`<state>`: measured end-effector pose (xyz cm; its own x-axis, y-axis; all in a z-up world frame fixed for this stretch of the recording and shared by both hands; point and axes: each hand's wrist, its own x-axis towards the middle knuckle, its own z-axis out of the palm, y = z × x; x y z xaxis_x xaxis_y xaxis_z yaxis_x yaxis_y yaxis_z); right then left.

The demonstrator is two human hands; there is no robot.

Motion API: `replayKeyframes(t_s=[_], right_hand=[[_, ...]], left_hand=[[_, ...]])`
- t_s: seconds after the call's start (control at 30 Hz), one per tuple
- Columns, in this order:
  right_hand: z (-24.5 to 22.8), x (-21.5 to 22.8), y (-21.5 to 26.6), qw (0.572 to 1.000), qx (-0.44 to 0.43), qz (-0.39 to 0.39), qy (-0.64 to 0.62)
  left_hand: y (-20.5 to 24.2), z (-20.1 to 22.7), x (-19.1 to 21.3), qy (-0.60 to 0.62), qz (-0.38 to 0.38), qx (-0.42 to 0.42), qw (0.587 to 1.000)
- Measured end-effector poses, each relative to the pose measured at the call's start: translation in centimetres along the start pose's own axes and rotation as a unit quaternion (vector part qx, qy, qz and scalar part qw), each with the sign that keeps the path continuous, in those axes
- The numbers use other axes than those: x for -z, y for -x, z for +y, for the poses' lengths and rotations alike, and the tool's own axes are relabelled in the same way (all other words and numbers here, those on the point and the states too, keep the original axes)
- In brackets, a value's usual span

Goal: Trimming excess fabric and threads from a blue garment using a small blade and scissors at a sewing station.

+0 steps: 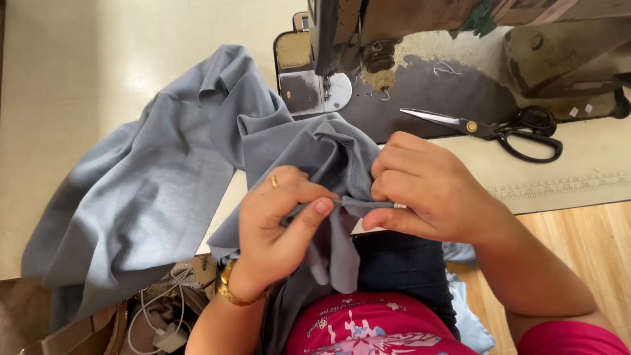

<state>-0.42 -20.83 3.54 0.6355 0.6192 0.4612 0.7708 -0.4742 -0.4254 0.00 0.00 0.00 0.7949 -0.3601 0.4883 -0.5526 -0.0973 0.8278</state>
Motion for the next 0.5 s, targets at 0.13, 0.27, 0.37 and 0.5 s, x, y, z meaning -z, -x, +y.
replayKeyframes(t_s=[0.13, 0.27, 0.37, 0.5], right_hand=[[-0.6, 0.9, -0.2, 0.998, 0.041, -0.024, 0.032], [-0.8, 1.8, 0.5, 0.986, 0.093, -0.054, 0.125], [-1.1, 2.5, 0.7, 0.978, 0.105, -0.057, 0.173], [-0.7, 2.8, 1.1, 0.957, 0.152, -0.061, 0.238]], left_hand=[[-1.1, -0.4, 0.7, -0.028, -0.048, -0.079, 0.995], [-2.1, -1.0, 1.9, -0.102, -0.084, -0.21, 0.969], [-3.1, -0.7, 2.6, -0.122, -0.109, -0.235, 0.958], [-4.3, -0.6, 3.3, -0.11, -0.122, -0.255, 0.953]])
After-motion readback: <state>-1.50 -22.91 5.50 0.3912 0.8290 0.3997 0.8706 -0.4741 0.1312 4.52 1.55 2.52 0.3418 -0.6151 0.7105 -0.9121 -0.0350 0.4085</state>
